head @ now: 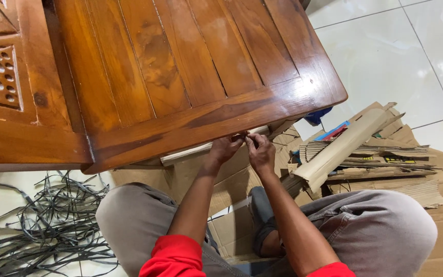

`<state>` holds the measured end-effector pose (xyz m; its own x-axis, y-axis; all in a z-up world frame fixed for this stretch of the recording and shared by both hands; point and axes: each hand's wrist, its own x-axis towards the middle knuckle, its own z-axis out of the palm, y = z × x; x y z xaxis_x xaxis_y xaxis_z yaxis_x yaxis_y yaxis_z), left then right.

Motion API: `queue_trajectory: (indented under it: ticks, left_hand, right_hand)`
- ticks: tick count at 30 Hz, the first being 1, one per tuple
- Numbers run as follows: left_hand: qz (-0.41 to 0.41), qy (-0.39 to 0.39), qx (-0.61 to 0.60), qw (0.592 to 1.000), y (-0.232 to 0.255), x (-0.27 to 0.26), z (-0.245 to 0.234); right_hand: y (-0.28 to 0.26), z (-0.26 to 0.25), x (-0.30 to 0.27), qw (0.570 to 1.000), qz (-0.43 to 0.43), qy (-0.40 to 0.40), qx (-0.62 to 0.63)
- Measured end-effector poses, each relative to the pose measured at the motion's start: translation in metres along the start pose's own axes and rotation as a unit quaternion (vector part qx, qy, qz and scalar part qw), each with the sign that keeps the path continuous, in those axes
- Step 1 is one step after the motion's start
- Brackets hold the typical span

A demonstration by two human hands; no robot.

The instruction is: Wrapping the legs of a wooden chair with cardboard and securing them with plastic ties

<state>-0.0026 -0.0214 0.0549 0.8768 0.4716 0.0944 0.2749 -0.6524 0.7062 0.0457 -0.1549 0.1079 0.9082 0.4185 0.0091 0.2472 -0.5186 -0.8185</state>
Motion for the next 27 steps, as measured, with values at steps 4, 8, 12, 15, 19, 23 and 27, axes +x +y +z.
queue_trajectory:
  ticks: [4,8,12,15,19,23,27]
  left_hand:
    - [0.065,-0.026,0.132,0.989,-0.005,0.005,-0.015]
    - [0.012,-0.019,0.119,0.993,0.013,0.005,-0.022]
    - [0.004,-0.040,0.178,0.983,0.005,0.006,-0.017]
    - [-0.029,-0.011,0.164,0.986,0.010,0.003,-0.012]
    - [-0.018,-0.022,0.176,0.984,0.010,0.006,-0.019]
    - [0.043,-0.066,0.277,0.958,-0.018,0.010,-0.006]
    - [0.080,-0.097,0.309,0.943,-0.019,0.015,-0.012]
  right_hand:
    - [-0.024,-0.011,-0.002,1.000,0.001,0.014,0.009]
    - [-0.024,-0.009,-0.001,0.999,0.015,0.034,-0.003]
    - [-0.023,-0.009,0.002,0.998,-0.009,0.060,-0.009]
    - [-0.024,-0.011,0.008,0.997,0.034,0.056,0.030]
    - [-0.021,-0.006,0.012,0.995,0.060,0.068,0.047]
    - [-0.022,-0.008,0.012,0.996,0.046,0.059,0.039]
    - [-0.023,-0.008,0.010,0.996,-0.045,0.080,0.001]
